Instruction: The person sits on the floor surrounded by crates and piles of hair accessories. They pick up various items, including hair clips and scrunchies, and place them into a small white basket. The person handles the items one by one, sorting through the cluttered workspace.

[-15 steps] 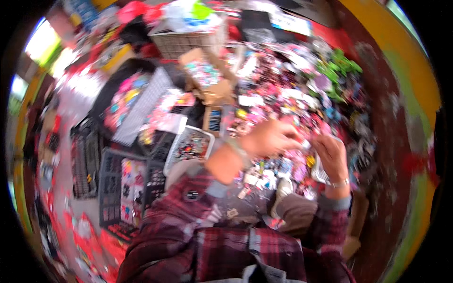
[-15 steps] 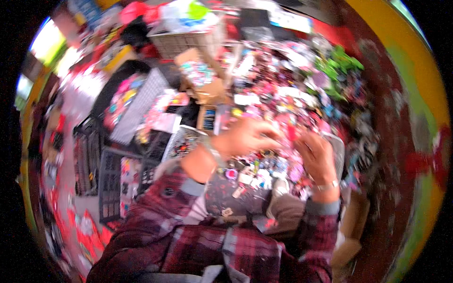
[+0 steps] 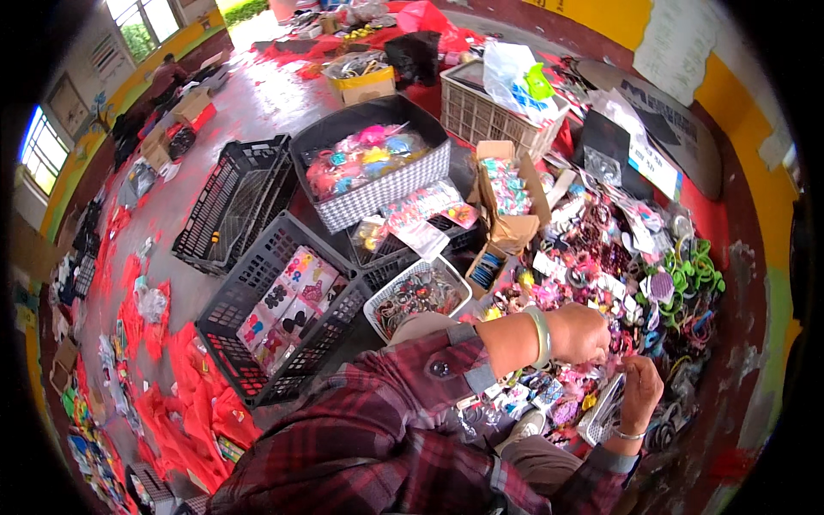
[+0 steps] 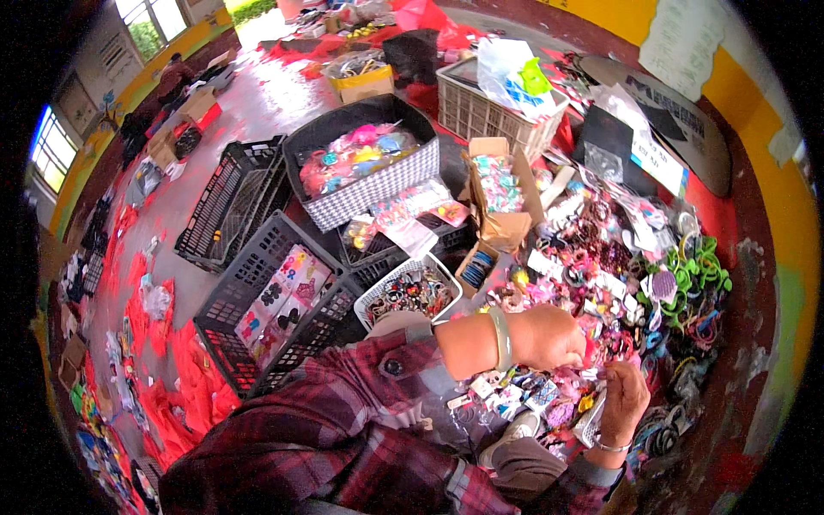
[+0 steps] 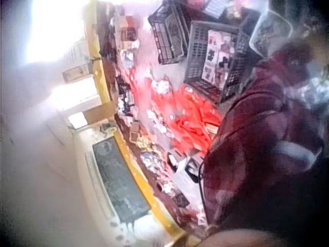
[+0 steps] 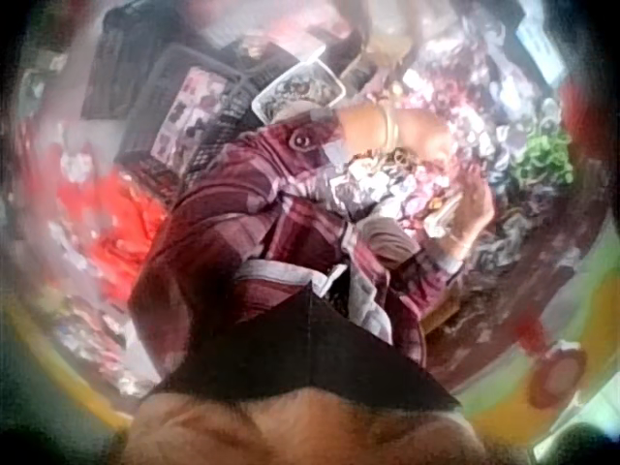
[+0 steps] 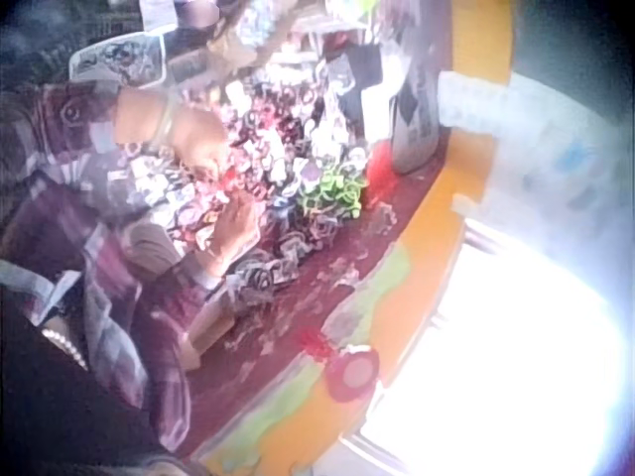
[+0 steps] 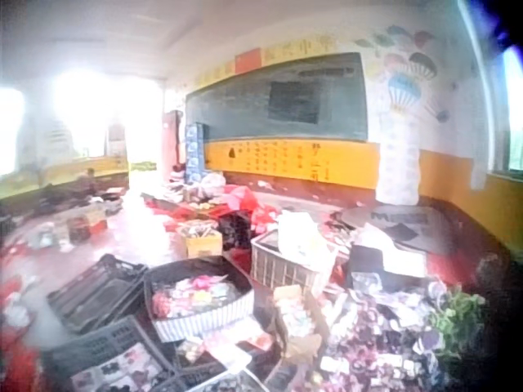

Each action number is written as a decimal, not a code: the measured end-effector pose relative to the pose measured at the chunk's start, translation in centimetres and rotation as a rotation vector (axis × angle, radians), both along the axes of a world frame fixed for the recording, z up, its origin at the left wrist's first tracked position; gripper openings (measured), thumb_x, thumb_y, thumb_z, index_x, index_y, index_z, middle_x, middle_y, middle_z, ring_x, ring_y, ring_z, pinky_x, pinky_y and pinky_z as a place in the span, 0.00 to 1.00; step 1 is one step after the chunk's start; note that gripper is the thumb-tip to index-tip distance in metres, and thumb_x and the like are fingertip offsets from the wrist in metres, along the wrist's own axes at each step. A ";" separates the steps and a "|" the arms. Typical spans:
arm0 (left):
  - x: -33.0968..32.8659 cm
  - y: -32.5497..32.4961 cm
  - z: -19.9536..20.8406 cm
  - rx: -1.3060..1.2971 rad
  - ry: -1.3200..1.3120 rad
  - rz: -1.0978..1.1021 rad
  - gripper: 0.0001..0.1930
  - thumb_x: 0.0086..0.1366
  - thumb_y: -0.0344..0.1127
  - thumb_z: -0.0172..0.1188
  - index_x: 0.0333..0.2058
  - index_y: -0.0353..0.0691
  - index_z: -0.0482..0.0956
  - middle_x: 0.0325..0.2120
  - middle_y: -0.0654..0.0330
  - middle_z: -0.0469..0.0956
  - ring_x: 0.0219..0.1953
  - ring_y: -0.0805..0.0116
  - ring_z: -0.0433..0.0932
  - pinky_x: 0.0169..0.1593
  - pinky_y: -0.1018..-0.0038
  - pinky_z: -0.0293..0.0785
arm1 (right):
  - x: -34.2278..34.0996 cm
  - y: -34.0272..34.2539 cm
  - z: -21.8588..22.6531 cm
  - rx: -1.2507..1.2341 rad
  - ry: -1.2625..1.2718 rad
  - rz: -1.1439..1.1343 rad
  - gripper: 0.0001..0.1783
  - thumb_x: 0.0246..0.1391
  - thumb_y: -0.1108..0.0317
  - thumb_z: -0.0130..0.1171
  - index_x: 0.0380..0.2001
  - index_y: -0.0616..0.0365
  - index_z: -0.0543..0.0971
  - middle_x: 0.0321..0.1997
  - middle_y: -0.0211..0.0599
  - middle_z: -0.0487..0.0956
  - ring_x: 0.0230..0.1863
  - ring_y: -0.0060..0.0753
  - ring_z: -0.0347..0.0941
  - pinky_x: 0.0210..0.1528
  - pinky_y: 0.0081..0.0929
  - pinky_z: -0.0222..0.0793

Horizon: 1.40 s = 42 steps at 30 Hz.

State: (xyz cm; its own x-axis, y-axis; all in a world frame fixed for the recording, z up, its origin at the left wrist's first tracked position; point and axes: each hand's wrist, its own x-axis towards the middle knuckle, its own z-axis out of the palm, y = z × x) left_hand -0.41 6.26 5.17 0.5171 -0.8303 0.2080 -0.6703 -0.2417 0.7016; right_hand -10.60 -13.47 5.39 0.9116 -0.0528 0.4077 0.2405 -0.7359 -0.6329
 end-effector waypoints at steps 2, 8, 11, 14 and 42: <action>0.4 1.3 0.5 0.002 -0.004 0.000 0.08 0.52 0.39 0.53 0.26 0.45 0.80 0.23 0.53 0.77 0.27 0.53 0.76 0.33 0.61 0.70 | 0.2 0.6 0.2 0.105 0.057 0.004 0.02 0.50 0.76 0.52 0.25 0.63 0.73 0.25 0.35 0.74 0.27 0.26 0.69 0.32 0.22 0.64; 2.1 8.6 1.4 -0.075 0.103 0.116 0.09 0.56 0.37 0.51 0.28 0.41 0.79 0.23 0.52 0.77 0.27 0.53 0.76 0.33 0.63 0.71 | 2.2 2.8 -1.5 0.357 0.004 0.063 0.10 0.55 0.67 0.51 0.26 0.63 0.74 0.25 0.34 0.75 0.27 0.24 0.69 0.32 0.21 0.64; 5.0 15.2 -0.9 -0.209 -0.125 0.297 0.10 0.56 0.38 0.52 0.29 0.40 0.79 0.23 0.52 0.77 0.26 0.56 0.77 0.31 0.66 0.72 | 2.4 1.5 -4.0 0.412 0.133 -0.015 0.10 0.55 0.68 0.51 0.25 0.63 0.73 0.22 0.32 0.75 0.25 0.21 0.68 0.31 0.18 0.63; 6.9 23.8 -1.9 -0.211 0.089 0.633 0.08 0.55 0.35 0.55 0.29 0.37 0.78 0.19 0.54 0.76 0.24 0.64 0.78 0.29 0.70 0.71 | 3.3 0.2 -7.6 0.436 0.239 -0.006 0.10 0.56 0.69 0.50 0.23 0.61 0.72 0.19 0.28 0.72 0.18 0.15 0.64 0.22 0.14 0.60; 32.7 40.4 -20.7 -1.589 1.115 1.210 0.13 0.62 0.30 0.46 0.45 0.36 0.66 0.44 0.52 0.71 0.48 0.53 0.68 0.44 0.65 0.74 | 7.3 5.1 -13.6 0.195 0.643 -0.078 0.07 0.48 0.72 0.52 0.21 0.65 0.75 0.18 0.32 0.75 0.23 0.21 0.71 0.27 0.21 0.66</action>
